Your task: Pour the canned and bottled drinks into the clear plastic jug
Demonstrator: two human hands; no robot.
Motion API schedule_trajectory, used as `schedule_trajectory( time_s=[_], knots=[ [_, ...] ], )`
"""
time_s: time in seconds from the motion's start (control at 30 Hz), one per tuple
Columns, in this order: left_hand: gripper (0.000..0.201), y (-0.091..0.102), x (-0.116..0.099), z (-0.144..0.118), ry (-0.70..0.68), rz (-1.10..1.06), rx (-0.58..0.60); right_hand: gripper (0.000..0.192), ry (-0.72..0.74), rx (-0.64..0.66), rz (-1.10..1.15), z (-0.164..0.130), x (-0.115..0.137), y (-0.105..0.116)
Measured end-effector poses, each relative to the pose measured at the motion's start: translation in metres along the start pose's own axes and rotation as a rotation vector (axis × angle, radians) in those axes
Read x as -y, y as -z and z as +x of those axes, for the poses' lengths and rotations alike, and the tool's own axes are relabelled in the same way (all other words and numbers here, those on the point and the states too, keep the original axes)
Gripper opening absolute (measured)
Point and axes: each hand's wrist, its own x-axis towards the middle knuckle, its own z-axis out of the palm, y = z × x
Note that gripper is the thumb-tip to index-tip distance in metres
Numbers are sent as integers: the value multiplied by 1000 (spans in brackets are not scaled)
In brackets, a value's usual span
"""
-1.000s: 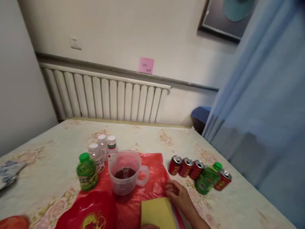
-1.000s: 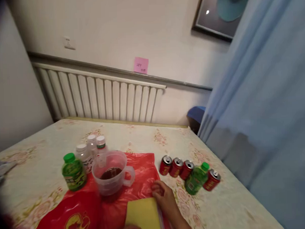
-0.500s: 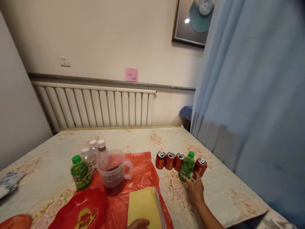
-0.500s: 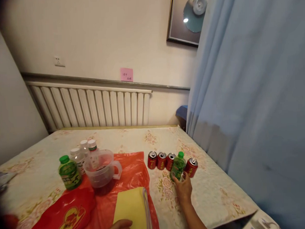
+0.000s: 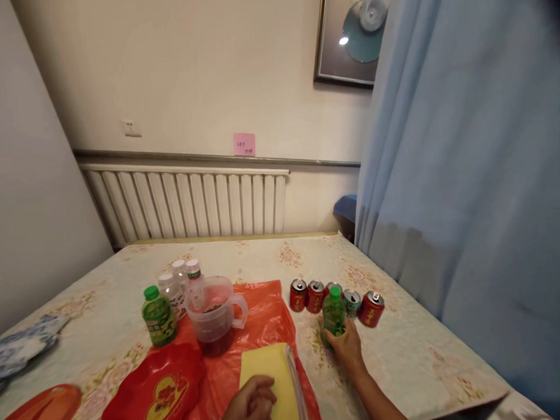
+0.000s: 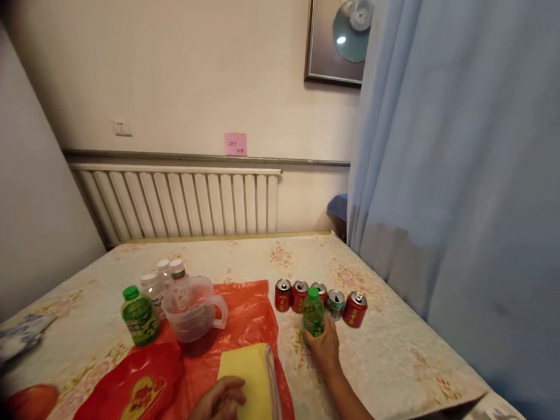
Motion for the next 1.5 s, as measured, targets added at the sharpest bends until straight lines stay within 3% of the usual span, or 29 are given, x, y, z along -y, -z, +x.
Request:
schedule_trajectory(
  time_s=[0.07, 0.17, 0.27, 0.37, 0.47, 0.63, 0.7, 0.87, 1.03, 1.27, 1.5],
  knots=[
    [49, -11, -22, 5, -101, 139, -137, 45, 135, 122, 31, -19, 19, 2],
    [57, -20, -56, 8, -258, 386, -288, 43, 339, 326, 51, -44, 51, 7],
    [59, -19, -81, 6, -373, 545, -258, 30, 450, 475, 62, -60, 80, 11],
    [40, -12, -90, -1, -446, 657, -221, 28, 519, 547, 54, -67, 101, 11],
    [30, -2, -88, -9, -464, 715, -282, 27, 568, 584, 10, -68, 116, 7],
    [32, 25, -75, -22, -436, 641, -623, 38, 668, 599, -40, -47, 135, -13],
    [32, 36, -68, -27, -400, 564, -709, 47, 720, 565, -87, -28, 146, -23],
    [30, 50, -44, -40, -255, 353, -677, 57, 890, 443, -334, 26, 192, -46],
    [30, 50, -24, -48, -166, 224, -619, 46, 1094, 353, -645, 59, 241, -61],
    [29, 55, -14, -48, -140, 121, -633, 39, 1278, 369, -742, 74, 282, -74],
    [32, 60, -14, -51, -158, 176, -681, 28, 1486, 369, -813, 64, 322, -77]
  ],
)
